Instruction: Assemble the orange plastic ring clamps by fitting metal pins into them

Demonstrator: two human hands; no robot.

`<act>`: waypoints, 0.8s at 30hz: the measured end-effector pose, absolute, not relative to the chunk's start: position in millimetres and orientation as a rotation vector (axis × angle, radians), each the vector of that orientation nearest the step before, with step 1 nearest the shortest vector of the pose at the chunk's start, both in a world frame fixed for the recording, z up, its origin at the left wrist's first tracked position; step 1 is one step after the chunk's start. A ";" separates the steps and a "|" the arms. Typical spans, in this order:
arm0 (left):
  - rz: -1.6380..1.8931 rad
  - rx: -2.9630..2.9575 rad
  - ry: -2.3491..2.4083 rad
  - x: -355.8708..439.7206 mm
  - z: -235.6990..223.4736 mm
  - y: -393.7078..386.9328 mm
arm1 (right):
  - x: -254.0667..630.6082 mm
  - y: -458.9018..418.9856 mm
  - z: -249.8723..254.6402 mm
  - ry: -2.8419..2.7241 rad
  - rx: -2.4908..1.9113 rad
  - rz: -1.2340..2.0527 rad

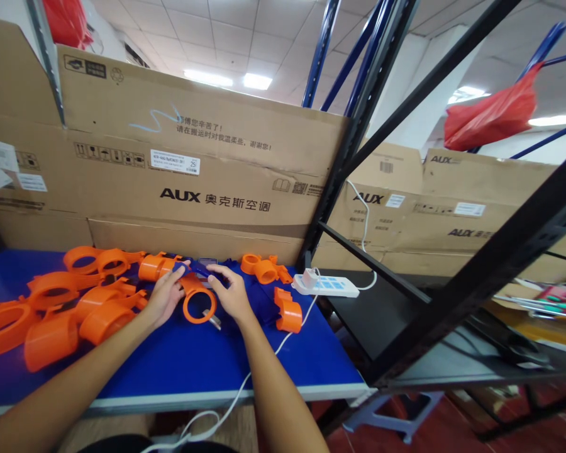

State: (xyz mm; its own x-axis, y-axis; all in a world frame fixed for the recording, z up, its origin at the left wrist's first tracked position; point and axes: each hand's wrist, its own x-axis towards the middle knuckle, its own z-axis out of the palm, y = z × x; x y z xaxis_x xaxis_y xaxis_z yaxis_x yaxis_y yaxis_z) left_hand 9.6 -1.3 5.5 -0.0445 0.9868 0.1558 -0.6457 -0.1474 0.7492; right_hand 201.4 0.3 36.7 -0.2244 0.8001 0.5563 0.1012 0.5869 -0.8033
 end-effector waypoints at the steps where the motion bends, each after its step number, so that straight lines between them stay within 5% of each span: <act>1: 1.570 0.783 0.587 9.3 5.0 -0.7 | 201.4 0.3 36.3 -1.702 -0.754 0.776; 24: 1.666 0.851 0.447 7.9 10.4 -6.2 | 192.2 -14.0 37.5 -1.909 -0.679 0.851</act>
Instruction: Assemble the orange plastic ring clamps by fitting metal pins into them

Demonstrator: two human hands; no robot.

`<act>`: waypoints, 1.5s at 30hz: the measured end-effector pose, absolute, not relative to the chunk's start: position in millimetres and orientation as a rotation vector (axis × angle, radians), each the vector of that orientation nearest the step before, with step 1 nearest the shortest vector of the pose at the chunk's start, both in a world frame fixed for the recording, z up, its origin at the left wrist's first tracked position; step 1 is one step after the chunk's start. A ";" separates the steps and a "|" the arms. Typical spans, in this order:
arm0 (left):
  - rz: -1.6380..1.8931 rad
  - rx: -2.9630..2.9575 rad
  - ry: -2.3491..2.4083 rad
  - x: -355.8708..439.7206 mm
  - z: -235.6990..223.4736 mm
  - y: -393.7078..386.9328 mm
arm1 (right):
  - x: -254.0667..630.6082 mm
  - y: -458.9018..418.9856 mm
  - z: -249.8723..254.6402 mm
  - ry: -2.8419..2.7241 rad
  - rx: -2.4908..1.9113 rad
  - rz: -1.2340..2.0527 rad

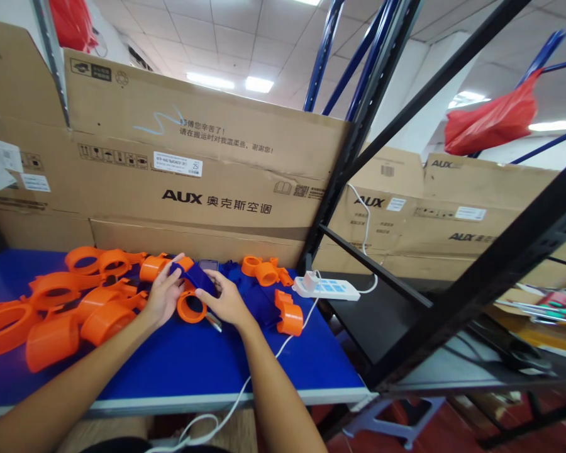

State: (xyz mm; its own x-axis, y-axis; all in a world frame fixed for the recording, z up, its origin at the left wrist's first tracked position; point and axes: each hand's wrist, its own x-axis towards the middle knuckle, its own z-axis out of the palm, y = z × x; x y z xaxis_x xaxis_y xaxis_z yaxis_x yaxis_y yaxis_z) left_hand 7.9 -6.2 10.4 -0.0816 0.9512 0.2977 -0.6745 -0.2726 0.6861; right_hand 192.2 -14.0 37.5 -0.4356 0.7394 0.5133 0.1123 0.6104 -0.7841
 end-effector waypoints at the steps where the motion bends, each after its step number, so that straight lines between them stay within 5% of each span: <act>1: 1.662 0.875 0.439 8.2 10.2 -6.5 | 193.2 -14.5 38.3 -1.933 -0.687 0.770; 12: 1.812 1.116 0.582 8.1 8.1 -2.4 | 203.5 -13.3 36.5 -2.169 -0.805 -0.141; 45: 1.806 1.043 0.565 5.6 6.5 1.5 | 202.5 -17.6 38.1 -2.199 -0.857 -0.233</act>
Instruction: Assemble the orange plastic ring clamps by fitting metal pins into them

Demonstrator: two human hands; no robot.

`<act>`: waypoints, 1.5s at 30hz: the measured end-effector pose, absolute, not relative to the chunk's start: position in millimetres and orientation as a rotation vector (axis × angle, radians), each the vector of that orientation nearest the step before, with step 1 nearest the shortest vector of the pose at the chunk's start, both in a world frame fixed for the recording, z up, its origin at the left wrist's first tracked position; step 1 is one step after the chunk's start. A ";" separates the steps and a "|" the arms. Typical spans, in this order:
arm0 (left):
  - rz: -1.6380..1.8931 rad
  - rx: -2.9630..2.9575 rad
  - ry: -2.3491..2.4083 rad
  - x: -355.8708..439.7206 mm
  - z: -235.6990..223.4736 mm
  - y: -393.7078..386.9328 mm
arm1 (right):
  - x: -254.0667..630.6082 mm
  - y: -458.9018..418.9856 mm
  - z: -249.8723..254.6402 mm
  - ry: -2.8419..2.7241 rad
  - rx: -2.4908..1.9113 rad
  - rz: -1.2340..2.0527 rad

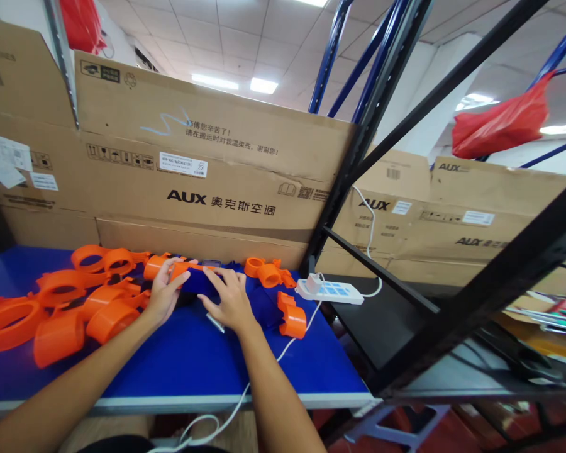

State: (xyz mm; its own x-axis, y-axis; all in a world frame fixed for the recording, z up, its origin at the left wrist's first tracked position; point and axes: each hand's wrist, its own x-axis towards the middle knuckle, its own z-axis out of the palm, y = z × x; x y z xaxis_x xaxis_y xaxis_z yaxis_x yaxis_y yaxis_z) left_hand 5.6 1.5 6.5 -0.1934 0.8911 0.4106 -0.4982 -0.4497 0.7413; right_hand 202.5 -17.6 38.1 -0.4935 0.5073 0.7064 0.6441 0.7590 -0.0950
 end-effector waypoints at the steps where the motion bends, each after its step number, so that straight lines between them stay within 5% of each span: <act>1: 1.789 1.038 0.540 5.4 6.9 1.3 | 202.5 -17.6 38.1 -2.188 -0.867 -0.215; 19: 1.572 1.008 0.637 8.5 -1.6 -1.1 | 193.4 -2.6 27.9 -1.691 -0.869 1.023; 31: 1.642 0.902 0.756 6.4 -3.6 7.4 | 191.7 -14.3 39.1 -1.925 -0.621 0.979; 45: 1.466 1.433 0.847 26.5 -9.6 -13.5 | 200.4 6.5 39.9 -1.093 -0.682 1.367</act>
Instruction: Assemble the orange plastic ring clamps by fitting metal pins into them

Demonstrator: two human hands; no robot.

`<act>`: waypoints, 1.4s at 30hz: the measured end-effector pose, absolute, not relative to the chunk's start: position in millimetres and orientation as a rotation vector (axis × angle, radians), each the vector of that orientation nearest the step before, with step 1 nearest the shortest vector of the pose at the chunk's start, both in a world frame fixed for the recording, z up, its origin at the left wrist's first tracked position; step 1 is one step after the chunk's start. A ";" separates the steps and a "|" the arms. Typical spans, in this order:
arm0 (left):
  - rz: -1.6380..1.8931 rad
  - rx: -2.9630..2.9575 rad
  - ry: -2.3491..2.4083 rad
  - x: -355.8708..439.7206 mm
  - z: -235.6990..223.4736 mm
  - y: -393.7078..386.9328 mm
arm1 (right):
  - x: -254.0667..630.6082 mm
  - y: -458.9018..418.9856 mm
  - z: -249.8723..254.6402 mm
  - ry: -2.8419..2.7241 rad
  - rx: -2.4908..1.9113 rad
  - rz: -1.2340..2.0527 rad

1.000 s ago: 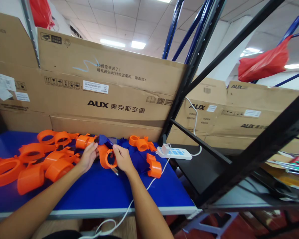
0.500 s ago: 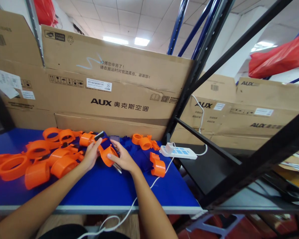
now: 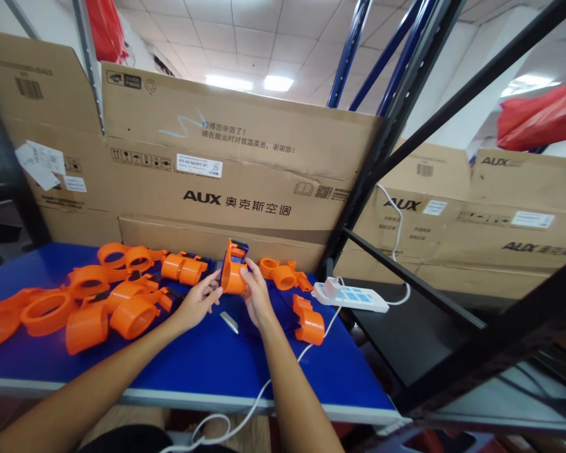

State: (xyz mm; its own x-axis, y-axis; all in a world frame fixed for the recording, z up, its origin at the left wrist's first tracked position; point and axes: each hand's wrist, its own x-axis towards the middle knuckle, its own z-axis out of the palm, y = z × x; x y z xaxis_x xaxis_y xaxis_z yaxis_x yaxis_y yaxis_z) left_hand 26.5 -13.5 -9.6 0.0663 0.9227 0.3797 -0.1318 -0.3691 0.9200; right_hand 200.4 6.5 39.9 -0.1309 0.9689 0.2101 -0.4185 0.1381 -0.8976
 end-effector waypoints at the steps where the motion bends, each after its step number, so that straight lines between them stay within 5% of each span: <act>1: 1.464 1.455 0.851 26.5 -10.2 -13.9 | 200.7 5.6 41.5 -1.092 -0.671 1.392; 14: 1.494 2.118 0.976 18.5 15.5 -43.0 | 204.4 9.6 40.1 -1.024 -0.817 1.240; 20: 1.438 2.379 1.268 -59.6 43.1 -60.2 | 197.2 6.7 41.1 -1.060 -0.810 1.362; 27: 0.719 2.630 1.759 -140.1 36.8 -57.3 | 180.9 -10.7 47.7 -1.222 -0.735 1.515; 37: 0.350 2.348 2.224 -122.9 47.3 -47.0 | 152.0 -57.6 40.0 -1.677 -0.981 1.667; 42: 0.519 2.389 2.215 -107.5 56.5 -51.5 | 129.3 -73.1 29.1 -1.838 -1.126 1.645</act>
State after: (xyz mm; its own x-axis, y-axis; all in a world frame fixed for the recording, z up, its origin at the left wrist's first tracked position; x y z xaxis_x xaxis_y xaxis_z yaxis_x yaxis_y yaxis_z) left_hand -107.5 -51.5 56.5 0.0549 0.9418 0.3317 0.9911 -0.0919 0.0967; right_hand 129.3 -73.1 29.1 -0.5800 0.7902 -0.1981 0.2843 -0.0315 -0.9582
